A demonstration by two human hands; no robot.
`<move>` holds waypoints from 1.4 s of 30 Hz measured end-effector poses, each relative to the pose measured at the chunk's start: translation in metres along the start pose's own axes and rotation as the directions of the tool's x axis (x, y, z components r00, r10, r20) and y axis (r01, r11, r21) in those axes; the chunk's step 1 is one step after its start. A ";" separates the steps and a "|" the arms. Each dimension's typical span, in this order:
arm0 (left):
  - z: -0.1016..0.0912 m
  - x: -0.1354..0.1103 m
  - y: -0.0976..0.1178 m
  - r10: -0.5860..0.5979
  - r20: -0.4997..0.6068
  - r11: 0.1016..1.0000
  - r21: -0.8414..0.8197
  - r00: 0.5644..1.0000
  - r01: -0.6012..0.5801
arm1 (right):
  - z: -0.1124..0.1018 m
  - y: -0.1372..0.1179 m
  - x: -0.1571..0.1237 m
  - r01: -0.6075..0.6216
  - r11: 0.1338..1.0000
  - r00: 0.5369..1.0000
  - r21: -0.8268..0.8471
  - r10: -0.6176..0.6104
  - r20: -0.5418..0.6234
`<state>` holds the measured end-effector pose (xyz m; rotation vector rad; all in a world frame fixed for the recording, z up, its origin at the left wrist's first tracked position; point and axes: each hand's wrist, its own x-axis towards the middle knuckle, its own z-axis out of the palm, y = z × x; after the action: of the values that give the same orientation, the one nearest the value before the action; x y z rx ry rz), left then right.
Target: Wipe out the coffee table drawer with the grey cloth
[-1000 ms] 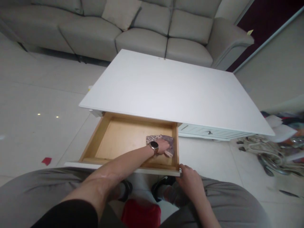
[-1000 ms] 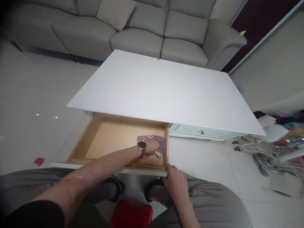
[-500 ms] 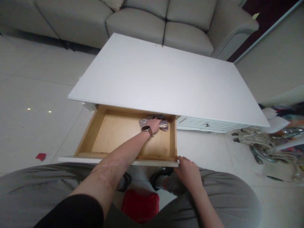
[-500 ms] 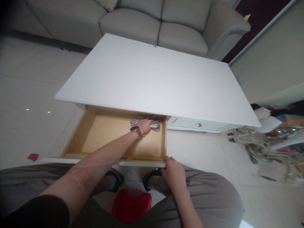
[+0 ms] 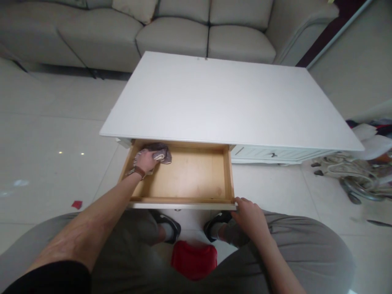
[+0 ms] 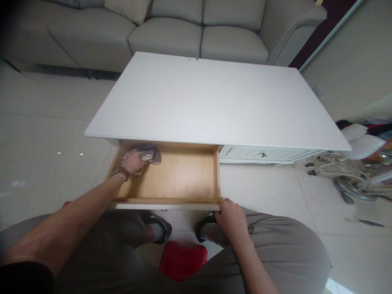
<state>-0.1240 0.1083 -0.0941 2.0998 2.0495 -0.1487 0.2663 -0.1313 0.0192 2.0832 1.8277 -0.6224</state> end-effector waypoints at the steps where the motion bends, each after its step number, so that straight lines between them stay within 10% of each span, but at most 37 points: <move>1: -0.001 -0.001 -0.006 -0.051 -0.014 0.999 0.003 0.999 0.051 | 0.000 0.000 0.000 0.003 1.000 1.000 0.000 -0.003 -0.003; 5: -0.001 0.000 0.021 -0.108 0.030 0.992 -0.055 0.994 0.110 | 0.002 0.001 -0.001 0.020 1.000 1.000 -0.011 -0.020 -0.014; 10: 0.005 -0.010 0.122 0.168 0.057 0.977 -0.143 0.984 -0.159 | 0.002 0.001 0.002 0.030 0.999 1.000 -0.035 -0.030 -0.007; 14: 0.019 -0.043 0.213 0.622 0.146 0.776 -0.248 0.770 -0.580 | 0.004 0.004 0.005 0.035 0.999 0.999 -0.037 -0.037 -0.029; 18: 0.021 -0.062 0.255 0.727 0.250 0.687 -0.259 0.639 -0.679 | 0.009 0.010 0.009 -0.006 1.000 0.999 0.014 0.007 -0.046; 30: -0.116 -0.084 0.117 0.689 -0.084 0.701 -0.175 0.720 -0.691 | 0.007 0.021 0.037 0.013 0.999 0.991 0.051 -0.006 -0.134; 42: -0.172 -0.128 -0.012 0.260 -0.342 0.966 0.082 0.903 -0.247 | -0.029 0.027 0.091 0.185 0.983 0.978 -0.024 -0.186 -0.089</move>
<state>-0.1519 0.0200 0.1000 2.5459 1.9275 0.2498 0.3051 -0.0433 -0.0033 1.9761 2.0885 -0.5644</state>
